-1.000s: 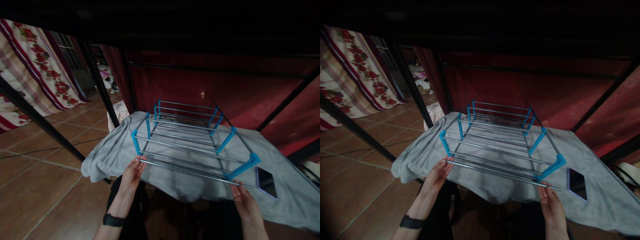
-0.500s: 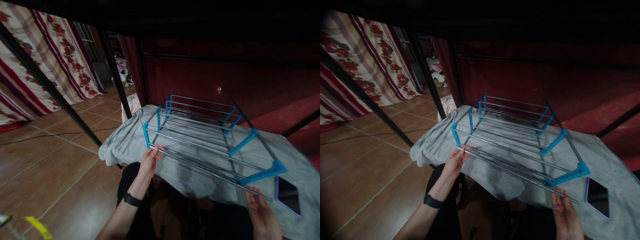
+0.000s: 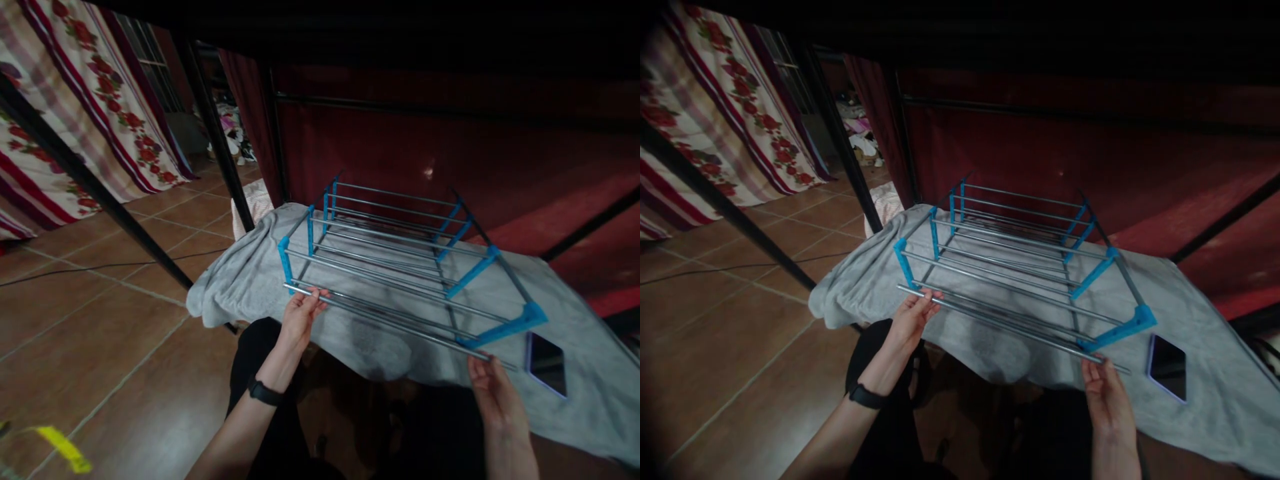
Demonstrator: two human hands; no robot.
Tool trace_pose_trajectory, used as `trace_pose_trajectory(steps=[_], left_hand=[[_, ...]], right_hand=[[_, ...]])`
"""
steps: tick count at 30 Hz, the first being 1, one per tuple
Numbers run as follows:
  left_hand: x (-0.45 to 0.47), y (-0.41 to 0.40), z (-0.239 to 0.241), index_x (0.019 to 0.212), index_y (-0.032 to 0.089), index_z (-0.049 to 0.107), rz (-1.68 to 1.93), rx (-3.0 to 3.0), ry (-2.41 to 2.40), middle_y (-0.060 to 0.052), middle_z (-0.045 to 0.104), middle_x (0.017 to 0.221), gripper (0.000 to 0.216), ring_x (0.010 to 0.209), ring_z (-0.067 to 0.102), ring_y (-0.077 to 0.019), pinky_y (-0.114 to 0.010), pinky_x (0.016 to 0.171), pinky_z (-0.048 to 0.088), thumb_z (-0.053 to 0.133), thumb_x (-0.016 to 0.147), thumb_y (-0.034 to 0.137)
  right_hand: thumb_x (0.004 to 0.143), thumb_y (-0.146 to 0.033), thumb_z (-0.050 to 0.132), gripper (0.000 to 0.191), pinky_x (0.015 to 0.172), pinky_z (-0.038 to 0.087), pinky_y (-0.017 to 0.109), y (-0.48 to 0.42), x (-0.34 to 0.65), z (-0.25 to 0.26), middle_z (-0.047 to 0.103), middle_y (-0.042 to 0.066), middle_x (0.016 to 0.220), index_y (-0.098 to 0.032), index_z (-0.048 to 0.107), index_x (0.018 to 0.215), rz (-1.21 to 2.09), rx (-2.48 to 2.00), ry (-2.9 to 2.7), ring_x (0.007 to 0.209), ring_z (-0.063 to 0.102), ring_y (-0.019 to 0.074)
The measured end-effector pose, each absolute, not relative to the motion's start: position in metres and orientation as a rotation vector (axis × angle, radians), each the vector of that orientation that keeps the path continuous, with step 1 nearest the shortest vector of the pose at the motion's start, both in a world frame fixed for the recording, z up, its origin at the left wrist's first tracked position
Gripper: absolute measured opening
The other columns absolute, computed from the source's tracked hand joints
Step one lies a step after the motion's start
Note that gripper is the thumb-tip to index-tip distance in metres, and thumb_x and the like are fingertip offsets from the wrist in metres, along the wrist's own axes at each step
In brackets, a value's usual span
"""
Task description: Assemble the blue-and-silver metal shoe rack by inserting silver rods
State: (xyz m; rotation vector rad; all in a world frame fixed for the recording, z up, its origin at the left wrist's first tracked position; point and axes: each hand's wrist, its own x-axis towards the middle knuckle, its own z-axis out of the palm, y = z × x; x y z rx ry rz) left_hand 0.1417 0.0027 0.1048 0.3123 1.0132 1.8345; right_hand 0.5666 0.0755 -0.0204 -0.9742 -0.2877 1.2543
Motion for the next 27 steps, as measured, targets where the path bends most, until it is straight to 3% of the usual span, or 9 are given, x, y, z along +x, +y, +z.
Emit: trace_pose_trajectory(steps=[6, 15, 27], left_hand=[[0.135, 0.004, 0.089, 0.085, 0.013, 0.069, 1.761, 0.239, 1.036, -0.011, 0.077, 0.089, 0.010, 0.085, 0.074, -0.0191, -0.028, 0.077, 0.058, 0.073, 0.078, 0.006], [0.151, 0.002, 0.075, 0.076, 0.014, 0.067, 1.657, 0.156, 1.098, -0.007, 0.076, 0.080, 0.021, 0.079, 0.075, -0.0177, -0.027, 0.072, 0.062, 0.058, 0.085, -0.003], [0.185, 0.005, 0.060, 0.082, 0.013, 0.067, 1.554, -0.005, 1.073, -0.010, 0.077, 0.084, 0.018, 0.072, 0.075, -0.0174, -0.026, 0.069, 0.063, 0.061, 0.082, -0.005]], right_hand=[[0.054, -0.027, 0.094, 0.036, 0.091, 0.057, 0.030, 0.062, 0.533, 0.003, 0.074, -0.002, 0.087, -0.022, 0.071, 0.082, 1.273, -0.951, -0.426, 0.083, 0.068, 0.0108], [0.059, -0.036, 0.091, 0.037, 0.095, 0.053, 0.042, 0.051, 0.504, 0.016, 0.075, -0.001, 0.090, -0.025, 0.071, 0.088, 1.351, -0.917, -0.616, 0.081, 0.068, 0.0155], [0.067, -0.046, 0.085, 0.035, 0.094, 0.054, 0.041, 0.057, 0.499, 0.013, 0.075, -0.001, 0.094, -0.026, 0.070, 0.091, 1.370, -0.903, -0.550, 0.092, 0.069, 0.0174]])
